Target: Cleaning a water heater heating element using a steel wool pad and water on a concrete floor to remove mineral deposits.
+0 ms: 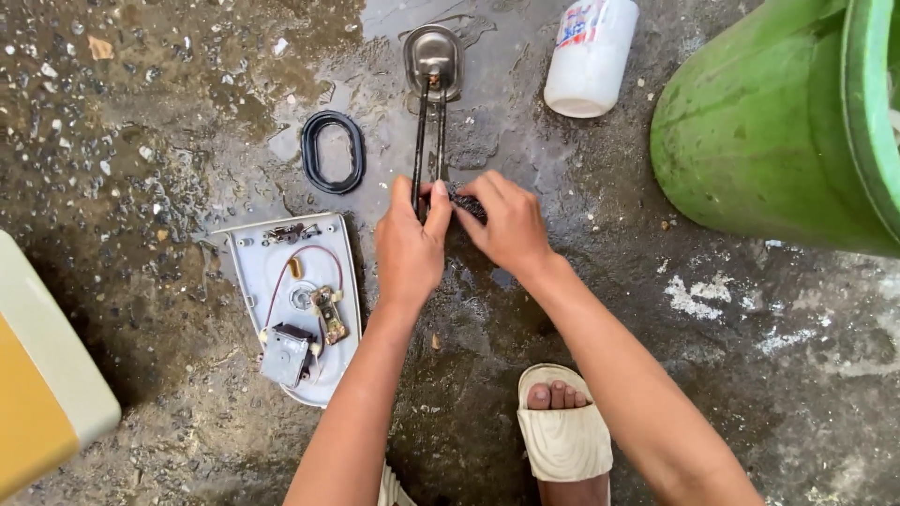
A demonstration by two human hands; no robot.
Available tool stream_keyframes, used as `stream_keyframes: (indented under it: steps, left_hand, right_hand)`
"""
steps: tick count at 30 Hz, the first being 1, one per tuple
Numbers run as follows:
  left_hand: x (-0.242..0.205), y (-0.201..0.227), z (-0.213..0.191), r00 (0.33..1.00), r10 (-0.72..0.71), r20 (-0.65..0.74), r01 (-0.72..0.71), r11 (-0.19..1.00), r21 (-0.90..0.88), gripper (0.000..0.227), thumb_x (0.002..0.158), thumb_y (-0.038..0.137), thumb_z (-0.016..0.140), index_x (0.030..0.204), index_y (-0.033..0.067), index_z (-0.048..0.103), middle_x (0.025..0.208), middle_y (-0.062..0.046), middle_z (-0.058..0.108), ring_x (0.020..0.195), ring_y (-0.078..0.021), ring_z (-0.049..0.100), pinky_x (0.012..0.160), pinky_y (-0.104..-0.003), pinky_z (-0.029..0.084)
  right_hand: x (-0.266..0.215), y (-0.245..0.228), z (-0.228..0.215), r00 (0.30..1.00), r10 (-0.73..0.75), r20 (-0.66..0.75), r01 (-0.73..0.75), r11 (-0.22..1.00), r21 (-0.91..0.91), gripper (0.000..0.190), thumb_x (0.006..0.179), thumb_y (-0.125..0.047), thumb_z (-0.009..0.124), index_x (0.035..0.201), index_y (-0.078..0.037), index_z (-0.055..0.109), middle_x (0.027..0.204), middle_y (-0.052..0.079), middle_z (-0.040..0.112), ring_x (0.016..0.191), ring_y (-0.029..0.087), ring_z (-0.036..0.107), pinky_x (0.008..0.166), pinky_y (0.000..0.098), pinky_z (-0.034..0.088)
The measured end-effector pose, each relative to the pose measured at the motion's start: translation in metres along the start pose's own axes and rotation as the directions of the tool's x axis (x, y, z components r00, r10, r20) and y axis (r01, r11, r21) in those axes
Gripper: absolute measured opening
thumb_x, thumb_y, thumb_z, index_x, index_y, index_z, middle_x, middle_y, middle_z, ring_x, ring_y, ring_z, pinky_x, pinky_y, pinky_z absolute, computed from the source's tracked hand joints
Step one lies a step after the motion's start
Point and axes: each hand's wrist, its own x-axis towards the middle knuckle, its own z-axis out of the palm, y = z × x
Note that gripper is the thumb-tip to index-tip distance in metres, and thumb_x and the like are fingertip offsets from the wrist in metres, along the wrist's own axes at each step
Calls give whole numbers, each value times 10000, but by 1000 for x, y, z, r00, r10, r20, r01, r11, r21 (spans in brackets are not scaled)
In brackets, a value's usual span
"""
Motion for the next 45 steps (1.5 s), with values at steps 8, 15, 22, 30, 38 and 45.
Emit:
stream_keyframes:
  steps: [8, 15, 22, 30, 38, 45]
  left_hand:
    - [1, -1, 1, 1000, -31, 6, 31, 1000, -4, 438, 1051, 479, 447, 1109, 62, 568, 936, -277, 712, 925, -474, 707, 773, -577, 540]
    - [-1, -1, 0, 998, -51, 42, 48, 996, 73, 428, 1023, 481, 471, 1116, 69, 542, 967, -320, 710, 992, -556, 662, 841, -636, 479]
    - [-6, 2, -5, 998, -64, -15, 66, 987, 144, 401, 1022, 525, 456, 1133, 153, 554, 1020, -219, 756, 1053, -454, 693, 899, -550, 519]
    - [-3, 10, -3, 997, -73, 25, 72, 996, 60, 463, 1042, 529, 414, 1159, 103, 551, 1079, -301, 722, 1084, -495, 678, 932, -611, 517]
    - [-2, 7, -3, 995, -93, 38, 90, 994, 64, 418, 1047, 500, 417, 1145, 116, 551, 980, -249, 755, 973, -459, 720, 878, -583, 525]
    - [2, 4, -2, 1000, 8, 0, -8, 991, 132, 423, 1035, 510, 420, 1112, 110, 533, 930, -231, 760, 949, -497, 706, 842, -583, 515]
  right_hand:
    - [1, 0, 12, 969, 233, 79, -240, 966, 96, 275, 768, -90, 851, 965, -45, 664, 806, 139, 693, 741, 328, 716, 648, 421, 558]
    - [3, 21, 17, 939, -344, -8, 311, 858, -408, 330, 785, -262, 819, 822, -137, 515, 797, 13, 493, 786, 239, 639, 612, 332, 541]
    - [-3, 6, 11, 937, -295, -186, 274, 953, -131, 317, 767, -78, 882, 922, -125, 609, 912, 7, 585, 843, 241, 683, 677, 342, 598]
    - [-9, -2, 10, 988, 138, -75, -105, 937, 332, 388, 769, -39, 874, 1020, -66, 580, 883, 155, 681, 843, 338, 746, 705, 336, 637]
    - [5, 4, 11, 1000, 15, -23, -18, 994, -107, 262, 851, -189, 834, 1052, -130, 676, 888, 54, 718, 814, 243, 750, 714, 352, 614]
    - [14, 25, 11, 918, -356, -177, 305, 916, -262, 258, 864, -268, 853, 848, -152, 623, 839, -13, 655, 793, 191, 710, 666, 280, 586]
